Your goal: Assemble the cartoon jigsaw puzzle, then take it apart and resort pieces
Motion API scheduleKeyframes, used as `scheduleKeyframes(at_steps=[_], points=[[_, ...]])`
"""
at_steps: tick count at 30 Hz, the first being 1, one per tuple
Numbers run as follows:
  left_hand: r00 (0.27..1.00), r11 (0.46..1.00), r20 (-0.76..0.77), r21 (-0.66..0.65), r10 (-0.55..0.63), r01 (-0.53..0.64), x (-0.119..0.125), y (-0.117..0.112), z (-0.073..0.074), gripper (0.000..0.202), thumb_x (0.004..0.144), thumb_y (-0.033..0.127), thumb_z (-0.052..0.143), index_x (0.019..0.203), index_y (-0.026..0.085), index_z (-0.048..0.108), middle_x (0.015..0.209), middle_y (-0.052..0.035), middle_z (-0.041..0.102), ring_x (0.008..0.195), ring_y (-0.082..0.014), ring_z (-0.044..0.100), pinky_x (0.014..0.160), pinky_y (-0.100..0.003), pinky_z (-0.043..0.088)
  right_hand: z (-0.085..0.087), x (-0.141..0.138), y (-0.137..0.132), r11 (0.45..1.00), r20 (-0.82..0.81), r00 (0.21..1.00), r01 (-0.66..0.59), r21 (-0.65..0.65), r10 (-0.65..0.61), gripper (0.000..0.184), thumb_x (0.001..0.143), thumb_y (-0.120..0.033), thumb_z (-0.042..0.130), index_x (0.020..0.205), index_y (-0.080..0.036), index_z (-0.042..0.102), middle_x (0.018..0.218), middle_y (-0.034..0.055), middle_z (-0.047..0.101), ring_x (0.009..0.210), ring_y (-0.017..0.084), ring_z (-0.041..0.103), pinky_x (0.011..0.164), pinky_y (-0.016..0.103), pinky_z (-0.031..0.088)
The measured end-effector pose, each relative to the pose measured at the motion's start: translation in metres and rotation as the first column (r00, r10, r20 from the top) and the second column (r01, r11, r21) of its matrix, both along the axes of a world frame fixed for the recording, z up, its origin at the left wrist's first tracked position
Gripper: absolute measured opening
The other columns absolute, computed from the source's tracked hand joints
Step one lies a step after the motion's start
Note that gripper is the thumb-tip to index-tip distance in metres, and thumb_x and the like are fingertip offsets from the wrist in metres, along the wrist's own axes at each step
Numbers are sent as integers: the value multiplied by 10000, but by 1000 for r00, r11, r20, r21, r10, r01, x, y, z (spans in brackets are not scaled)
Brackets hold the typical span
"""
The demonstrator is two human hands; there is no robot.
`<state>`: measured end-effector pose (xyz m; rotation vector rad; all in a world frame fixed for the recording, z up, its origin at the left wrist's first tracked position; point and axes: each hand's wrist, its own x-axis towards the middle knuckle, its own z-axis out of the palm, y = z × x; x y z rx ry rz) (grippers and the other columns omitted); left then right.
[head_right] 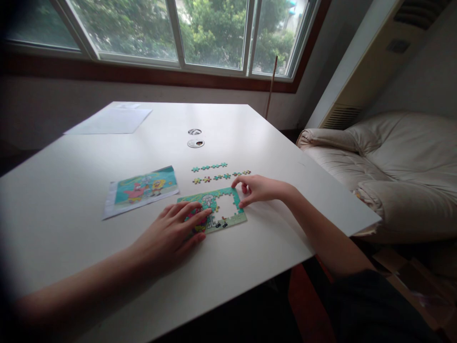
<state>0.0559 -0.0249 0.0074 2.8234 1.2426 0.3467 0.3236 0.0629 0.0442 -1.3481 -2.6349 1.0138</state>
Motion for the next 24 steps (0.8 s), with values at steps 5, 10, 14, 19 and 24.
scheduleKeyframes(at_steps=[5,10,14,19,24], points=[[1000,999,21,27,-23,23,0,-1,1,403,883,378,402,1256,236,454,1190,-110,500,1097,-286,421,910,-475,347,0,0,-1,1000,-6,1000,1,-6,-1,573,649,-405,698,1153,-218,498,823,10,526,738,137,522,672,246,418],[998,998,29,51,-47,45,0,-3,5,336,884,326,406,1188,227,509,1171,-112,513,1060,-268,454,912,-463,342,1,0,-2,1000,-5,1000,3,-3,-3,568,651,-390,700,1153,-214,502,816,7,523,730,133,525,673,242,417],[998,997,35,47,-61,59,1,-3,5,321,881,315,412,1168,221,523,1144,-104,529,1040,-264,464,896,-458,352,1,-1,-1,1000,6,1000,9,-1,-9,577,647,-396,703,1157,-217,501,820,8,527,728,134,527,673,241,418],[996,996,52,66,-70,67,1,-4,5,315,882,302,416,1161,207,527,1119,-111,542,1022,-261,480,876,-456,379,1,-1,-1,1000,18,1000,10,7,-10,578,651,-407,700,1158,-214,500,829,12,530,724,131,524,677,243,418],[990,985,44,114,-138,132,1,-4,7,267,870,263,433,1094,195,562,1126,-116,551,1024,-264,487,872,-456,398,2,-2,-2,1000,8,1000,8,-7,-8,574,654,-393,699,1160,-212,497,824,11,528,725,132,525,672,241,423]])
